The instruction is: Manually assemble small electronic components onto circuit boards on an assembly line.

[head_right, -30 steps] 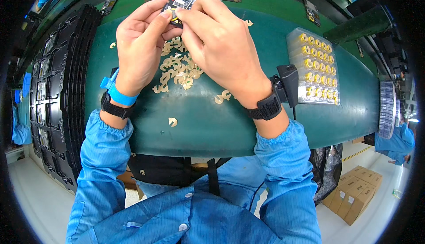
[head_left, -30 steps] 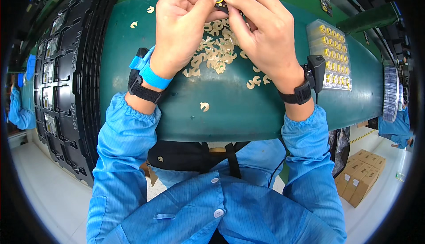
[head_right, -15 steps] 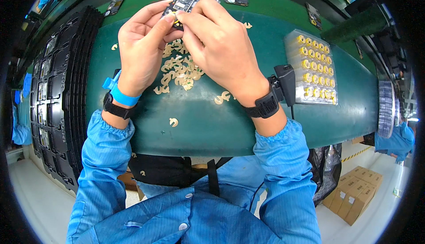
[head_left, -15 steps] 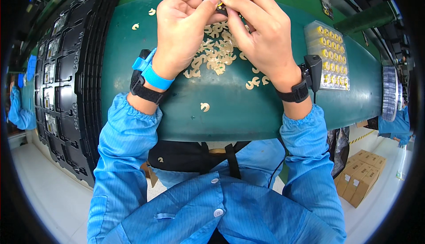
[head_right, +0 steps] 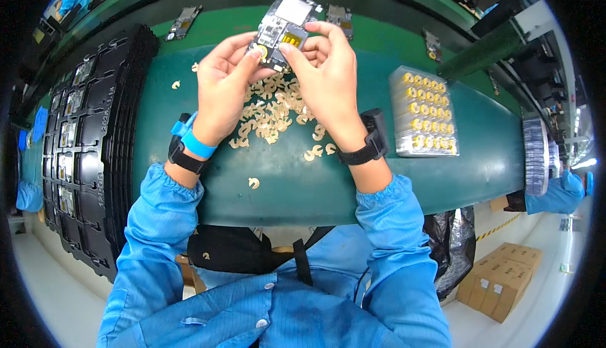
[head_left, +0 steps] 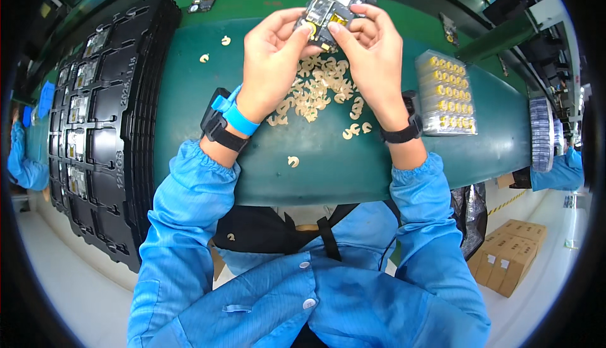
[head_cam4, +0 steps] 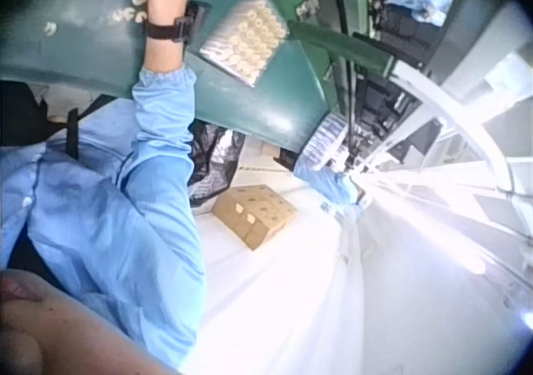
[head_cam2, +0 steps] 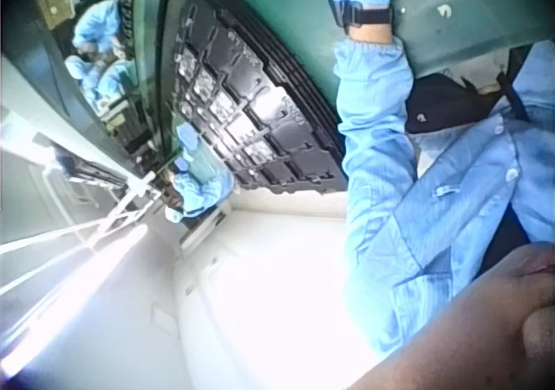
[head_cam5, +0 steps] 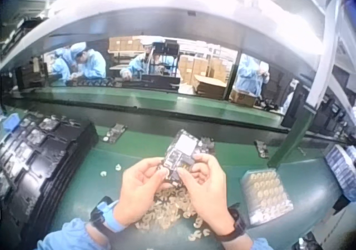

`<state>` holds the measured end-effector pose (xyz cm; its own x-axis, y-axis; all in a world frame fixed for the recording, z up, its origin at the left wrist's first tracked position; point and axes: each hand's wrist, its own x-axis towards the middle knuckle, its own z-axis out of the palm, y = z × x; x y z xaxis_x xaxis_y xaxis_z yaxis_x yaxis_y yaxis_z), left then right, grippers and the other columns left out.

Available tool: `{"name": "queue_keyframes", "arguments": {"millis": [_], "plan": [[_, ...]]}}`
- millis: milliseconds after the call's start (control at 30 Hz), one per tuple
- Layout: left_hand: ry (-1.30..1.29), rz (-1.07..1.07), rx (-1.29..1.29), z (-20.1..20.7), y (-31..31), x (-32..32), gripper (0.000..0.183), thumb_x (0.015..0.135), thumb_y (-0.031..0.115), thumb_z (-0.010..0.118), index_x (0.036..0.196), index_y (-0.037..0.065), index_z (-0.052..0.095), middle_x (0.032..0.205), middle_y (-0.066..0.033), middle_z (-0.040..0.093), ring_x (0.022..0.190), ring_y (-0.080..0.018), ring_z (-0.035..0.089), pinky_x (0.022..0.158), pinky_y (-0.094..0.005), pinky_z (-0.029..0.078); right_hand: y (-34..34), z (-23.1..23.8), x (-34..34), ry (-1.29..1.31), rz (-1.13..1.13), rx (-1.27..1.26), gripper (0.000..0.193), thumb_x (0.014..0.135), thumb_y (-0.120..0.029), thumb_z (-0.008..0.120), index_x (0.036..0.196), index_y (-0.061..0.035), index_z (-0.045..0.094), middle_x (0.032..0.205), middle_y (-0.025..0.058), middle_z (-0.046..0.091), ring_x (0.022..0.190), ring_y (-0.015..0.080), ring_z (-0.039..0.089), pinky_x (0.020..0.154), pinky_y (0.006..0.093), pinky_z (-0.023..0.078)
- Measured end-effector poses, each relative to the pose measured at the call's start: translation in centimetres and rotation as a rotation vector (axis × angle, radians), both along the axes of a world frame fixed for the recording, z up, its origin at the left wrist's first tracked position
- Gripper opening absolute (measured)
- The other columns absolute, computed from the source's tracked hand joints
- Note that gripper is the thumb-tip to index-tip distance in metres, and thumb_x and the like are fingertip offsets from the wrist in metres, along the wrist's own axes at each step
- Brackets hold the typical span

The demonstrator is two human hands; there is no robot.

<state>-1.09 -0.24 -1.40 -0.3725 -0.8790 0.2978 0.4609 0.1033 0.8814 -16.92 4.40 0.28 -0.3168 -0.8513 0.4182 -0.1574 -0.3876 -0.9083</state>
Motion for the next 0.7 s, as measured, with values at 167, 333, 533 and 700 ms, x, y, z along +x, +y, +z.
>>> {"name": "queue_keyframes", "arguments": {"millis": [167, 333, 533, 700], "plan": [[-0.013, -0.095, 0.088, 0.4, 0.4, 0.1, 0.046, 0.106, 0.012, 0.058, 0.144, -0.01, 0.043, 0.122, -0.02, 0.069, 0.105, -0.0252, 0.073, 0.084, -0.0341, 0.064, -0.8, 3.1, -2.0, -0.005, -0.053, 0.151, 0.052, 0.089, 0.005, 0.076, 0.135, 0.0011, 0.05, 0.092, 0.0071, 0.072, 0.087, 0.011, 0.068, 0.075, 0.0255, 0.056], [-0.094, 0.013, 0.073, 0.7, 0.3, 1.4, 0.052, 0.105, 0.017, 0.061, 0.145, -0.009, 0.042, 0.119, -0.0217, 0.07, 0.097, -0.0244, 0.075, 0.075, -0.0298, 0.061, -6.6, 5.8, -12.9, 0.162, -0.163, 0.455, 0.049, 0.085, 0.007, 0.077, 0.129, 0.0, 0.057, 0.093, 0.0114, 0.073, 0.085, 0.0194, 0.07, 0.067, 0.0313, 0.057], [-0.203, -0.101, 0.026, -0.3, -0.4, -0.8, 0.035, 0.106, 0.013, 0.056, 0.135, -0.005, 0.054, 0.111, -0.0179, 0.073, 0.084, -0.0209, 0.076, 0.067, -0.0272, 0.059, -10.7, -1.6, -30.3, 0.556, -0.51, 0.701, 0.031, 0.085, 0.005, 0.077, 0.112, -0.0075, 0.068, 0.103, 0.0105, 0.07, 0.099, 0.0282, 0.071, 0.077, 0.0411, 0.063], [-0.217, -0.026, 0.03, -0.8, -0.2, 1.1, 0.029, 0.106, 0.012, 0.056, 0.13, -0.004, 0.06, 0.105, -0.0154, 0.073, 0.08, -0.0182, 0.075, 0.066, -0.0264, 0.058, -11.8, -2.5, -22.7, 1.241, -0.661, 0.426, 0.025, 0.085, -0.02, 0.075, 0.106, -0.0064, 0.075, 0.108, 0.024, 0.073, 0.107, 0.0428, 0.069, 0.097, 0.0488, 0.055]]}}
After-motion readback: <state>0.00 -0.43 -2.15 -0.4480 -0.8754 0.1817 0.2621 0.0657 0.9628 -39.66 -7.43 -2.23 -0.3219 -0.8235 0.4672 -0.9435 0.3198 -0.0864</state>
